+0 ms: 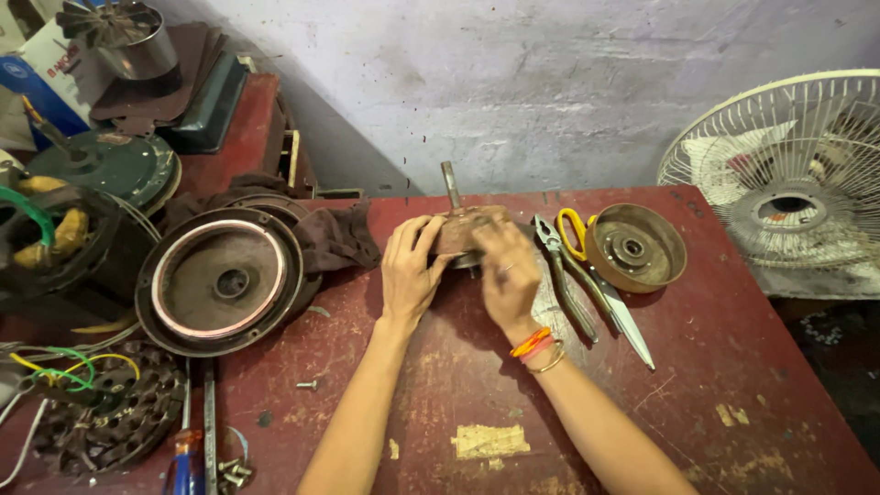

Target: The person wipes a round metal fan housing with a cloth, then scrubs its surface with a small abrasive pad, turning the part as they work. They then pick up a motor rotor with a shaft and rub and turn it on the bench, continuing to clean the metal surfaces by hand.

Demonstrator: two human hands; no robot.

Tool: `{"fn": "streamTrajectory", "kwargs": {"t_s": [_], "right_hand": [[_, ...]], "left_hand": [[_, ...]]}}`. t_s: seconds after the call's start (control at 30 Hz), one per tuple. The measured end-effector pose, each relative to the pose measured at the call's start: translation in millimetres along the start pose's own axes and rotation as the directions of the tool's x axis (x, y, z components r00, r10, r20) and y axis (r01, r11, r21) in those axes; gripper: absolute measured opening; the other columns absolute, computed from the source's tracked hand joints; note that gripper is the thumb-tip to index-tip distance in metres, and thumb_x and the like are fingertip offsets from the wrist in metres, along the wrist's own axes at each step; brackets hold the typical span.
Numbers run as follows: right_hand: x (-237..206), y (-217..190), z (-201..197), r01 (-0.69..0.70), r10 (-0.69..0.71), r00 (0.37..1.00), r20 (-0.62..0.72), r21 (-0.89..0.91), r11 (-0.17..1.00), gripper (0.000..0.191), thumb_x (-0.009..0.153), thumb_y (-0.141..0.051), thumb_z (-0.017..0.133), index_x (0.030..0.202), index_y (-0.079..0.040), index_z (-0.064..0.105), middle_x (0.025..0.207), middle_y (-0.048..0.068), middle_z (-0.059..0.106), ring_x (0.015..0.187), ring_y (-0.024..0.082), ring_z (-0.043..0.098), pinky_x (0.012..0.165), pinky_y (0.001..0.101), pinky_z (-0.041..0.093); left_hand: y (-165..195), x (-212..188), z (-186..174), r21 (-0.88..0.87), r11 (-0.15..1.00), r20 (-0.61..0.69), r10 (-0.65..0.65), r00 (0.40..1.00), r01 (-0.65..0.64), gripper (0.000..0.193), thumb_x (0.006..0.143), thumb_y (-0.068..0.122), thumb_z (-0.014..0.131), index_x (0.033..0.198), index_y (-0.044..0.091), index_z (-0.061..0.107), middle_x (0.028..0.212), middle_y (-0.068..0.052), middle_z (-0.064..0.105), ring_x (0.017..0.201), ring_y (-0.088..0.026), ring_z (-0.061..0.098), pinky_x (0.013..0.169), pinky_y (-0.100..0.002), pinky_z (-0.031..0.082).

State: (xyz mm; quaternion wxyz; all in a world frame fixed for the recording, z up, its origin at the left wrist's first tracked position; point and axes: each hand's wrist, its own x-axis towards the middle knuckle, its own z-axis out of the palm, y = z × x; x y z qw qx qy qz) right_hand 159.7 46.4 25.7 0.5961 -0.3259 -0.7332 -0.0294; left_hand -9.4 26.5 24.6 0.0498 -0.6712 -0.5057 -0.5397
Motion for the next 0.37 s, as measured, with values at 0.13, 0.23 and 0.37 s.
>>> {"fn": "streamTrajectory", "kwargs": {"t_s": [0.13,0.23,0.37], "right_hand": [[2.2,-0.4,-6.0,-0.069,0.069,0.998,-0.014,0.010,0.998,0.031,0.094,0.003,0.061,0.122,-0.005,0.072,0.125,0.015,0.072,0.130,0.035,0.065,0.112,0.0441,0.049],[0.0,-6.0,-2.3,0.095,-0.095,0.991,0.097,0.004,0.995,0.027,0.095,0.002,0.063,0.119,-0.005,0.074,0.123,0.014,0.074,0.128,0.033,0.065,0.114,0.0463,0.048],[5.3,-2.9,-5.6,-0.102,0.102,0.995,-0.019,0.011,0.995,0.030,0.096,0.002,0.060,0.123,-0.004,0.072,0.126,0.016,0.073,0.131,0.033,0.065,0.114,0.0451,0.048]], "left_hand": [[0.2,1.8,2.2,-0.017,1.000,-0.012,-0.003,1.000,0.003,0.052,0.082,0.023,0.080,0.130,0.009,0.065,0.125,-0.011,0.065,0.120,-0.035,0.060,0.102,-0.045,0.050],[-0.2,0.9,2.2,-0.008,1.000,-0.004,-0.008,1.000,0.008,0.053,0.082,0.023,0.080,0.130,0.008,0.064,0.126,-0.012,0.064,0.120,-0.035,0.059,0.101,-0.046,0.049],[-0.4,0.7,1.0,-0.001,1.000,0.008,-0.007,1.000,0.007,0.054,0.082,0.021,0.081,0.131,0.009,0.064,0.126,-0.012,0.064,0.121,-0.034,0.059,0.101,-0.046,0.049]]}}
